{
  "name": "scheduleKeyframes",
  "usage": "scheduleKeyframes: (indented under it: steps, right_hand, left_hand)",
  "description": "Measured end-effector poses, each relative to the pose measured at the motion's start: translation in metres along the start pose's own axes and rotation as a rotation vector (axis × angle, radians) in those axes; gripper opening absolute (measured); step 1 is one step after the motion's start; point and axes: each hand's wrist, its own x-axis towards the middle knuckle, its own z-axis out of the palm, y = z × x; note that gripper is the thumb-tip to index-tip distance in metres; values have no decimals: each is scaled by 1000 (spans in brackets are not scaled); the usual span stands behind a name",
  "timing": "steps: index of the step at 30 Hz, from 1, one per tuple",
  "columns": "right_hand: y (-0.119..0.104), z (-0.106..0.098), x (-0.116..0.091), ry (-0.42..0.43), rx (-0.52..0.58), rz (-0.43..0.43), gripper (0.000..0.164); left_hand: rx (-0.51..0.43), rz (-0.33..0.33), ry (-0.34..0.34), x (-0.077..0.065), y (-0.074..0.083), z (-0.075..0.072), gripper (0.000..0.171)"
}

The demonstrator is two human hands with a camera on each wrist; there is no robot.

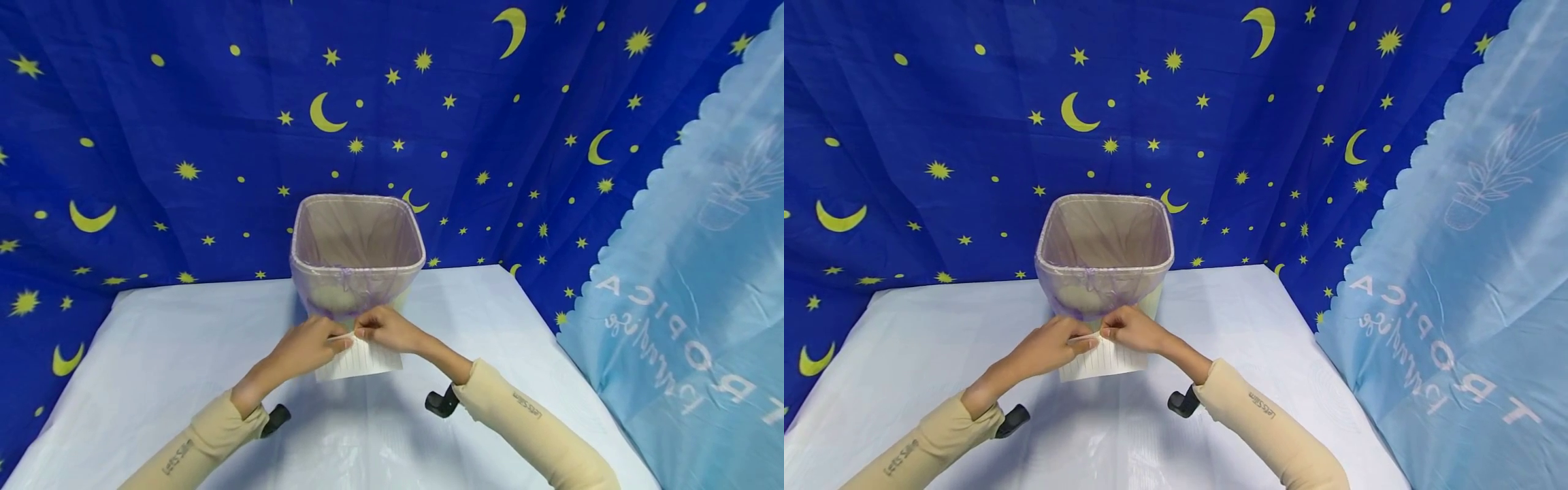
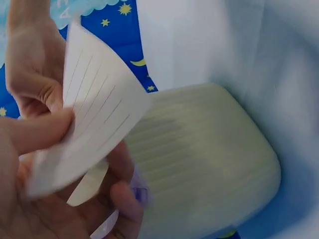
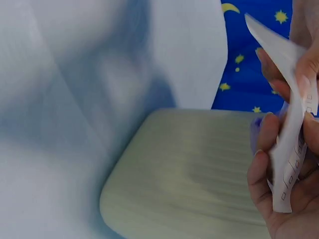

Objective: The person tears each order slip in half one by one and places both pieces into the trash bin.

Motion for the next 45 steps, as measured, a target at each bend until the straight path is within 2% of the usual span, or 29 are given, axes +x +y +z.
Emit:
scheduleKeyframes:
  steps: [4, 9, 12, 16, 19, 22, 27, 31, 33, 36, 38, 42, 45]
  right_hand:
    - [-2, -2, -3, -42, -105, -20, 22]
    - [-10, -5, -9, -37, -261, 3, 17]
    - [-12, -4, -12, -21, -352, 14, 18]
    - [-14, -1, -14, 12, -385, -3, 19]
    - [-13, 1, -14, 57, -348, 11, 16]
    - [-11, 3, -12, 83, -262, 17, 16]
    - [-8, 3, -9, 100, -30, 43, 13]
    - [-6, 2, -9, 100, 163, 132, 14]
    - [-4, 2, -9, 91, 239, 173, 14]
    - [0, 1, -9, 67, 286, 191, 15]
    - [2, 0, -9, 52, 252, 159, 15]
    - [2, -1, -9, 20, 34, 47, 19]
    - [-1, -1, -10, 2, -112, 6, 23]
  left_hand:
    - [-74, 7, -58, 0, -6, -2, 50]
    - [-61, -20, -85, 0, -6, -4, 44]
    - [-47, -19, -80, 0, -5, -3, 40]
    - [-37, 19, -44, 0, -3, -1, 40]
    - [-8, 47, 16, 0, -2, 1, 33]
    - [38, 57, 82, 0, 0, 3, 24]
    - [121, 109, 200, -1, 3, 7, 11]
    - [176, 162, 282, -3, 6, 8, 9]
    - [194, 187, 300, -3, 7, 8, 10]
    - [211, 198, 296, -3, 9, 8, 8]
    - [210, 176, 262, -3, 10, 8, 13]
    - [151, 63, 129, -2, 11, 7, 35]
    - [100, -26, 57, -2, 11, 6, 35]
